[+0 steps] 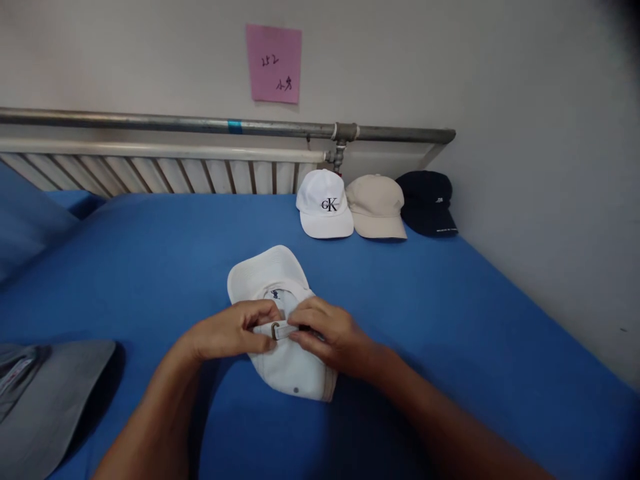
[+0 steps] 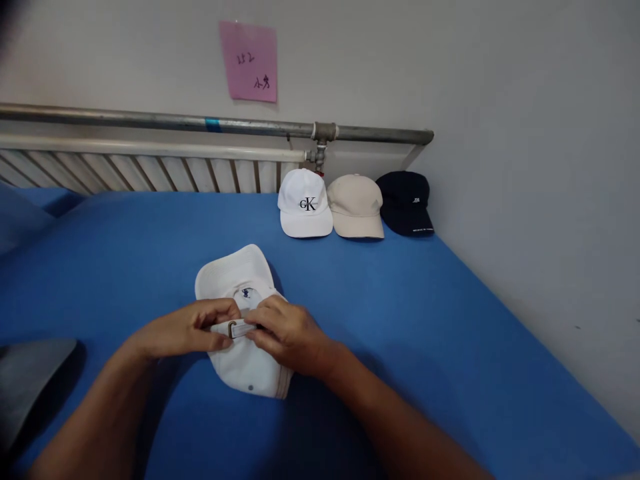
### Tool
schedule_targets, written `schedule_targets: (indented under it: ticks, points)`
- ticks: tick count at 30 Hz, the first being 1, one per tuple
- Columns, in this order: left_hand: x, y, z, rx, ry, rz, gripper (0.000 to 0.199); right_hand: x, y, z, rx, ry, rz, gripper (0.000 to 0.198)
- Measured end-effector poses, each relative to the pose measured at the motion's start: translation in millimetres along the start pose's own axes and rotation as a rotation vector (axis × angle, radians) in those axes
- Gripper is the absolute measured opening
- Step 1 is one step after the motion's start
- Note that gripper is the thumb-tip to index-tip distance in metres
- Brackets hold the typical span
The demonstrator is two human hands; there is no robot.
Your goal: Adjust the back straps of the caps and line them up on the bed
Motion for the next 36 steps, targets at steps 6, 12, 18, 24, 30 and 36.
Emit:
schedule_targets:
  ticks: [6,12,18,24,30,36]
  points:
    - [-4,-11,1,0.053,-0.078,0.031,0.020,-3,-1,1,-0.010,-0.023,-0.023,0.009]
    - [1,-8,-3,0.078,0.096,0.016,0.031,8,1,-1,0.026,-0.109,0.093,0.008]
    - [2,-2,-20,0.153,0.496,0.085,0.031,9,4,-3,0.081,-0.084,0.081,0.019]
    - [-1,-4,-21,0.154,0.579,0.071,0.033,6,4,-6,0.085,0.029,0.023,0.024]
    - [-1,-6,-21,0.144,0.593,0.068,0.035,-1,0,-8,0.077,0.116,-0.042,0.015]
    - [1,-6,-19,0.140,0.624,0.078,0.035,-4,-2,-7,0.056,0.089,-0.045,0.011]
Point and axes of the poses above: each hand's wrist, its own y-axis away from the middle knuckle, its own z-axis out of the palm, x = y × z, the point moved 8 cm from there along -y, towards the middle knuckle, and after that the axes turned 15 degrees about -z, right-handed, at the moved point
